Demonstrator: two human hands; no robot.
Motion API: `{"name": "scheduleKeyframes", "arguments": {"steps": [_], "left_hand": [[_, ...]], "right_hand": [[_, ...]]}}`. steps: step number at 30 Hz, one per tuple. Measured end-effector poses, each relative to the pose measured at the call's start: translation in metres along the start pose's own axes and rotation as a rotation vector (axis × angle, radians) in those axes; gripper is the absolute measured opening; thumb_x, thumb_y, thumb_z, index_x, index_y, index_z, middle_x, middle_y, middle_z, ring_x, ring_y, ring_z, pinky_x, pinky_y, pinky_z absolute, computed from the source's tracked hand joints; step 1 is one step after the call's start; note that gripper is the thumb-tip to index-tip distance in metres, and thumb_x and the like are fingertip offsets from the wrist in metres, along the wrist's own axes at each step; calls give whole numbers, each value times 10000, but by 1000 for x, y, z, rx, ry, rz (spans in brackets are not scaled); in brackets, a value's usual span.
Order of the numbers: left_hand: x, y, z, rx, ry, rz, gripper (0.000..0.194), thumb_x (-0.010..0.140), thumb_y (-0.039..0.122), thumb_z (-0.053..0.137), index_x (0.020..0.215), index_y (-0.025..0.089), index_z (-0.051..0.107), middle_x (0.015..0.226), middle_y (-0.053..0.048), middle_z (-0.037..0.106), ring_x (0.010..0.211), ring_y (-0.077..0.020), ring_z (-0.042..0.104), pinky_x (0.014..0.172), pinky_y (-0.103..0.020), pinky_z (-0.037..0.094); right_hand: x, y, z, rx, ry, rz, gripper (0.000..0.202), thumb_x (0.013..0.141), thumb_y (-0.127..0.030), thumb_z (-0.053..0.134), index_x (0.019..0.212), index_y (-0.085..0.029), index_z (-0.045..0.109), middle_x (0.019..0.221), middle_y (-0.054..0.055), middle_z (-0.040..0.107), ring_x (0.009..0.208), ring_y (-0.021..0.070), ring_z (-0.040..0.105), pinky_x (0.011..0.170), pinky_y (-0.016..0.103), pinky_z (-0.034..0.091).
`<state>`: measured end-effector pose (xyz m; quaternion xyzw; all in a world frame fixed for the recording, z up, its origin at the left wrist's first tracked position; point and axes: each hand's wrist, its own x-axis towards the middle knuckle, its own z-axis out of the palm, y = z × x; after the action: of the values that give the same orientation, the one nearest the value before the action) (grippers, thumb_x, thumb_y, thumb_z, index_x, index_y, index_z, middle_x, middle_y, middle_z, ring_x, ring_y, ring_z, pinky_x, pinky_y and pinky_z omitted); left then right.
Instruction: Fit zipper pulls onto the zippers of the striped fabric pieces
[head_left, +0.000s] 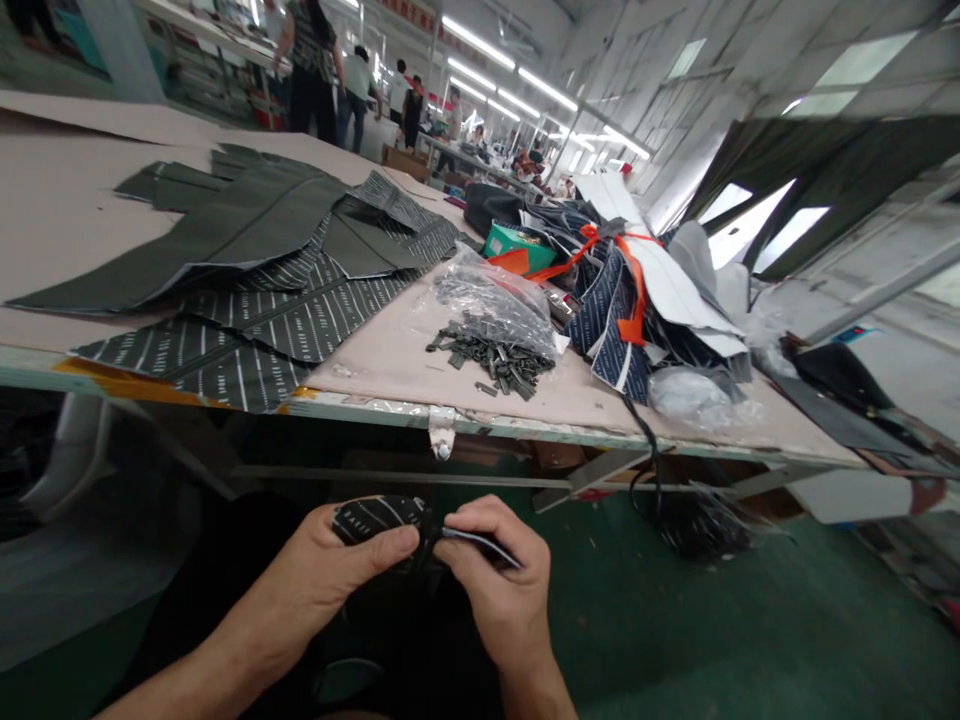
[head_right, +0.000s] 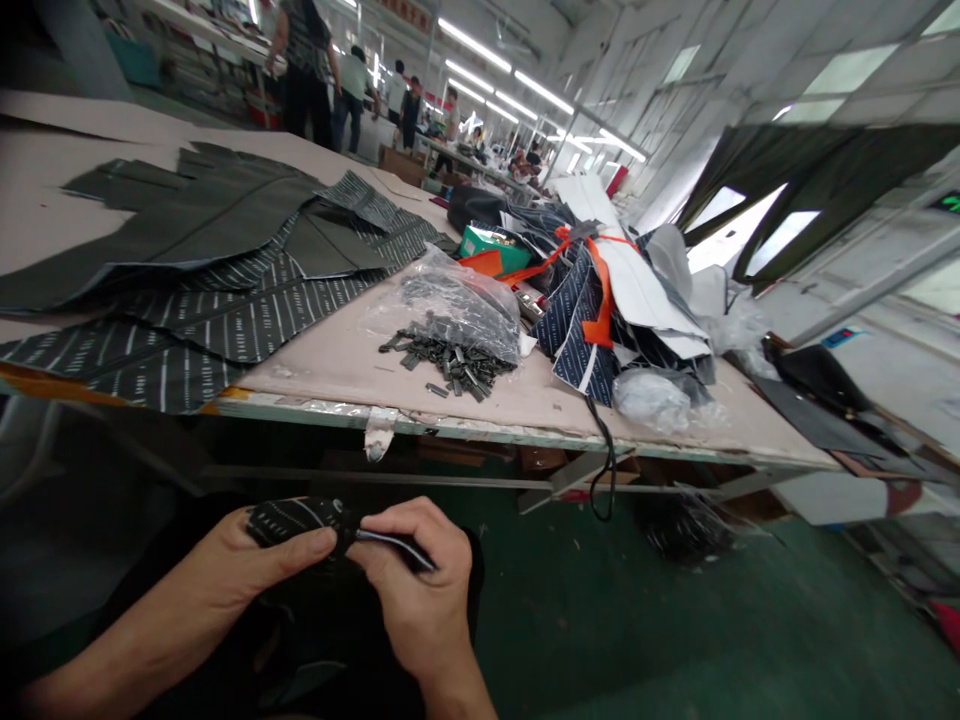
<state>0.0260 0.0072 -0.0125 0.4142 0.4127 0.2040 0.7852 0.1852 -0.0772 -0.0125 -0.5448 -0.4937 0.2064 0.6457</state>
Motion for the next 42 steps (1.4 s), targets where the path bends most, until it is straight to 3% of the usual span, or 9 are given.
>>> {"name": "scheduleKeyframes", "arguments": {"steps": [2,5,8,11,17,21,26,42], "left_hand": [[0,0,1,-9,24,8,407,606,533,923,750,168,816,690,-32,756,635,-181,629,601,-259,503],[2,5,2,-75,25,37,431,551,543,950,699,165,804,666,-18,740,621,-152,610,595,-228,492],[4,10,4,-150,-10,2,427,597,555,930,693,165,785,676,-23,744,643,-153,633,614,-221,506],[5,17,9,-195,-30,-12,419,646,552,906,650,168,741,638,-11,722,594,-137,616,577,-213,498],[10,33,24,-217,0,48,398,602,491,935,556,180,690,572,12,684,565,-134,600,575,-212,507],[15,36,21,-223,46,59,401,583,475,938,547,185,664,531,36,632,514,-123,556,551,-221,501],[19,33,12,-135,21,53,413,579,486,934,569,182,654,562,21,658,529,-137,566,534,-231,500],[27,30,9,-83,27,22,430,553,524,935,653,171,712,623,-8,699,578,-163,615,578,-252,520]], "right_hand": [[3,6,-2,97,-89,112,179,712,-167,897,857,-247,828,793,18,753,700,160,694,631,240,549],[5,14,-2,271,-176,142,107,716,-205,909,783,-241,833,797,42,787,752,186,724,705,274,571],[4,18,3,520,-111,283,96,756,-248,895,816,-237,821,806,37,804,775,201,746,763,308,590],[7,19,8,651,-24,438,190,827,-376,840,791,-198,785,716,30,775,661,175,720,694,287,585],[23,24,6,508,28,556,305,788,-417,859,748,-150,717,669,23,713,554,128,601,547,236,499],[33,27,0,499,49,598,399,689,-472,900,661,-157,657,553,7,658,432,97,492,421,208,378],[40,33,-9,462,-66,586,410,667,-455,911,623,-154,636,528,-16,614,421,72,426,402,205,300],[47,44,-7,486,-114,644,393,646,-415,935,643,-162,634,552,-27,634,452,81,468,438,203,358]]}}
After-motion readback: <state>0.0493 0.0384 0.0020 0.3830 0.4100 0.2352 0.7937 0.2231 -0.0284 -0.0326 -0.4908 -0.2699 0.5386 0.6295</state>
